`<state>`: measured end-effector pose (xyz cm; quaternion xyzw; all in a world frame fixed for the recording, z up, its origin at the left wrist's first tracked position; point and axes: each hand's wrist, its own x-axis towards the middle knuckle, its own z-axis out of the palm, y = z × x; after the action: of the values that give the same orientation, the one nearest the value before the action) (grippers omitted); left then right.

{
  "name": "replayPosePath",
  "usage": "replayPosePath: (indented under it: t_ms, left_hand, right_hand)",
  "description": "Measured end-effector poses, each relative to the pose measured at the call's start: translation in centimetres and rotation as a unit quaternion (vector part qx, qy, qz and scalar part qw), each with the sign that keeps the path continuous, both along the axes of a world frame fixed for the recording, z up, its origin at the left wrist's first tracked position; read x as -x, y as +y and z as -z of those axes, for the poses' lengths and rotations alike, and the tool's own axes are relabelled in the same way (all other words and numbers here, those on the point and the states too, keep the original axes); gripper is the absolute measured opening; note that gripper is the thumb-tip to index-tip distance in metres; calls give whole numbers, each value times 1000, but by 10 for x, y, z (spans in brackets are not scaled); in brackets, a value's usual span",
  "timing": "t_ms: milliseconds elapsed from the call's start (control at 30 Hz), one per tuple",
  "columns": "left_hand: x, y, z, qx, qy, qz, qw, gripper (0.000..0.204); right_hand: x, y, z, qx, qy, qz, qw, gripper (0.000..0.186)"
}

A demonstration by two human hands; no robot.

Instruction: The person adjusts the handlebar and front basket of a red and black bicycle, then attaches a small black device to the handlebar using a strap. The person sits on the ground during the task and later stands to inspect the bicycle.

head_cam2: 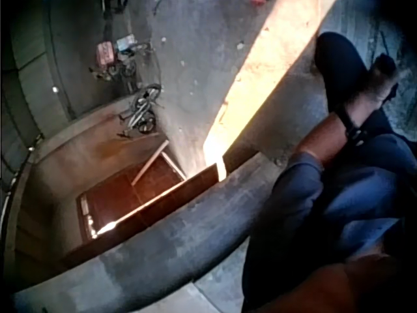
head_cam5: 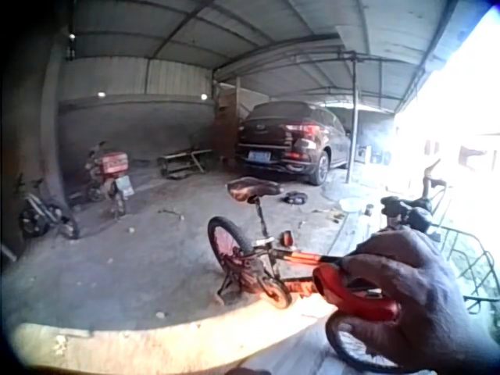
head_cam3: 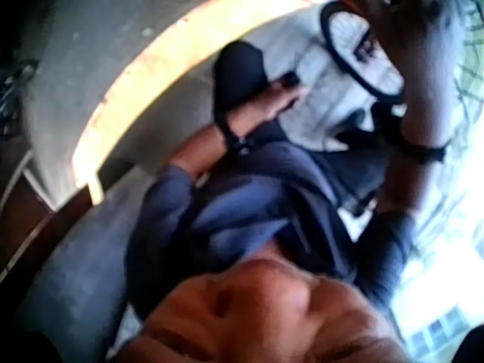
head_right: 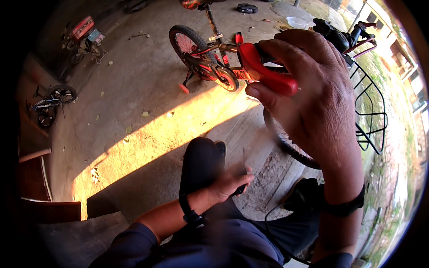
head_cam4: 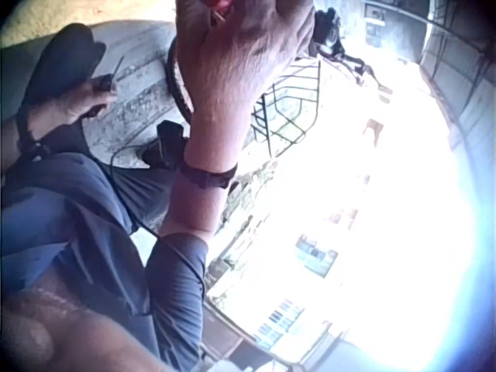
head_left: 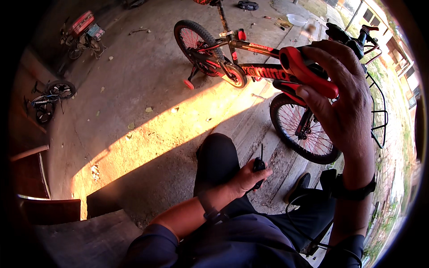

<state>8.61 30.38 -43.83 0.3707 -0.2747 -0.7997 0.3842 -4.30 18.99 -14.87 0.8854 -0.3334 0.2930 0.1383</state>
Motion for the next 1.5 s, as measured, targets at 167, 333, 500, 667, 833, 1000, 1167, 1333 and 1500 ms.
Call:
replayPosePath:
  t_ms: [167,333,500,667,833,1000,1167,1333,1500]
  left_hand:
    - [1,0,2,-5,5,8,1000,36]
    - [6,0,4,4,3,-8,1000,38]
    - [2,-2,3,4,-4,7,1000,35]
    - [5,-1,4,-2,-18,3,1000,35]
    - [4,-2,-1,-3,-20,13,1000,36]
    - [6,0,6,12,-21,-7,1000,35]
    - [10,-1,14,17,-16,-11,1000,33]
    - [12,-1,10,6,-22,-11,1000,29]
    - [16,-3,2,-1,-14,-18,1000,24]
  right_hand:
    - [0,-7,5,32,7,3,999,44]
    - [3,-12,5,36,6,9,999,43]
    - [1,-9,8,30,-7,10,999,44]
    - [3,-6,5,34,1,7,999,45]
    - [10,5,7,21,-29,5,999,48]
    - [45,35,20,41,-73,-13,996,48]
    - [72,63,65,-78,-97,58,991,46]
    - [89,87,123,-258,-64,86,960,42]
    - [94,111,176,-444,-48,45,893,38]
